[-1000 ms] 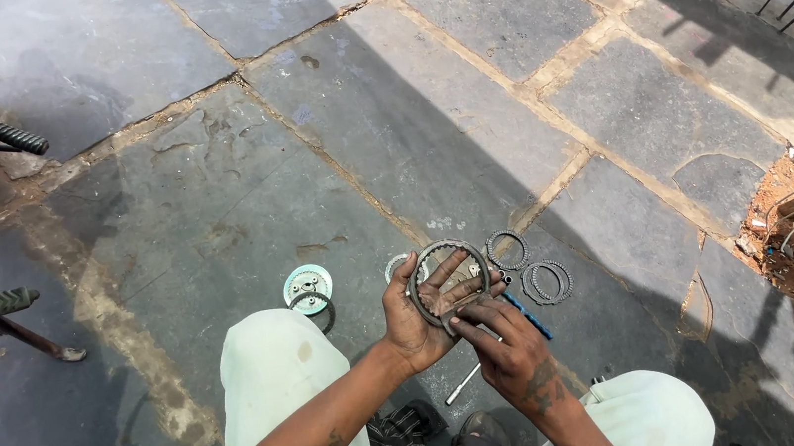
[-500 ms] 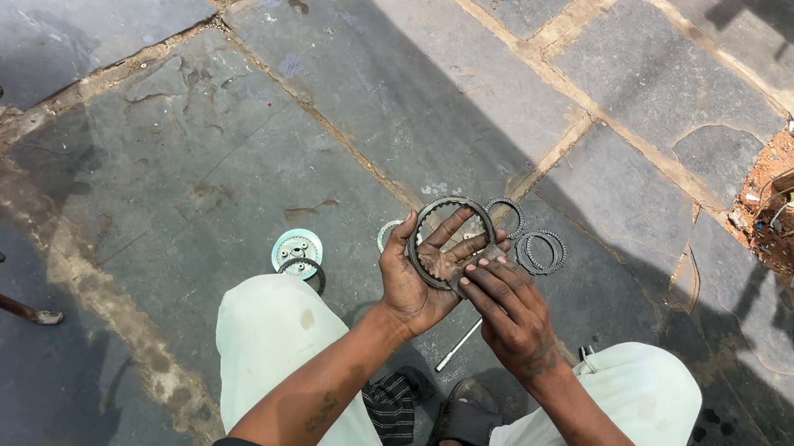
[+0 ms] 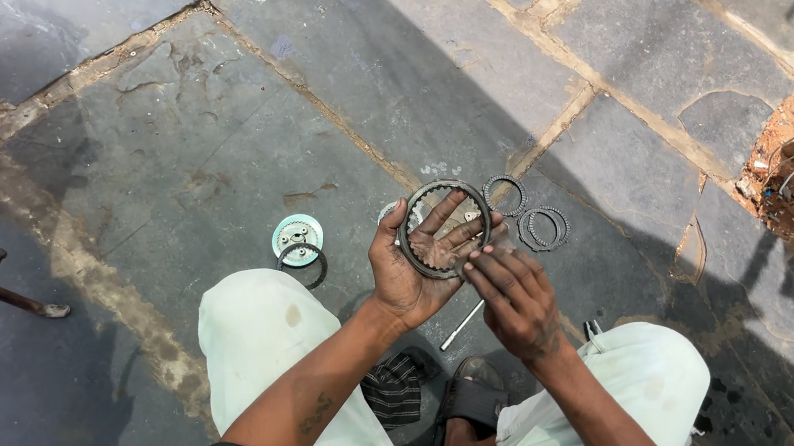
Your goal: The person sits on the ground with motorcycle clutch plates and small parts laid out on the pavement. They wipe a friction plate with a cloth, then hold a steel plate and run their fingers around its toothed edge, working around the ring.
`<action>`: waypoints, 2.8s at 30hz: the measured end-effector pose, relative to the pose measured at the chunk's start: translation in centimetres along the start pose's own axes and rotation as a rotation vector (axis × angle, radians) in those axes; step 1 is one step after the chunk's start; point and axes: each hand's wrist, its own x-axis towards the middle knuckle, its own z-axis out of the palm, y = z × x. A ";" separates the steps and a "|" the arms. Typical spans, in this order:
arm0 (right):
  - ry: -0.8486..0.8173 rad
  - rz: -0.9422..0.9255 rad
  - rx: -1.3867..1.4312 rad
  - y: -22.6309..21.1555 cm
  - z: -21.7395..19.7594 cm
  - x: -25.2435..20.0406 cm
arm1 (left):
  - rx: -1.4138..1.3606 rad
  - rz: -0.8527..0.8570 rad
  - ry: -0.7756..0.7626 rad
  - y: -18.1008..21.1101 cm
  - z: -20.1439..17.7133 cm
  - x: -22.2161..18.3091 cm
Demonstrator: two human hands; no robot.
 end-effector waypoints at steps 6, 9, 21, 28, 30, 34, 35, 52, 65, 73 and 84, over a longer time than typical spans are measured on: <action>-0.026 0.029 -0.056 -1.8 -3.0 1.8 | 0.015 -0.020 -0.018 -0.5 1.9 -0.4; -0.066 -0.007 -0.064 -2.9 -4.4 2.8 | -0.014 -0.046 -0.078 -0.7 2.6 -0.5; 0.034 0.072 0.048 -1.6 -4.7 2.5 | 0.003 -0.034 -0.057 -2.1 4.1 0.4; 0.031 0.052 0.169 -0.7 -3.2 2.6 | -0.010 0.009 -0.001 -1.6 3.7 1.9; 0.075 0.107 0.147 0.0 -3.1 3.0 | -0.008 0.015 0.017 -1.1 4.4 1.9; 0.063 0.201 0.153 0.0 -3.4 2.1 | -0.055 -0.011 0.009 -1.5 3.4 1.8; 0.055 0.210 0.150 -0.1 -3.4 2.0 | -0.063 -0.019 0.014 -1.4 3.4 1.7; 0.046 0.205 0.119 -0.8 -2.2 0.8 | -0.003 -0.043 0.042 -0.9 3.6 0.8; 0.011 0.102 0.096 -1.0 -1.9 1.1 | -0.081 -0.011 -0.045 -0.7 1.8 0.5; 0.003 0.216 0.068 -0.8 -1.8 1.3 | -0.071 -0.012 0.033 -0.5 1.5 0.6; -0.027 0.225 0.020 0.1 -2.2 1.4 | 0.110 0.020 0.021 -0.2 1.6 0.1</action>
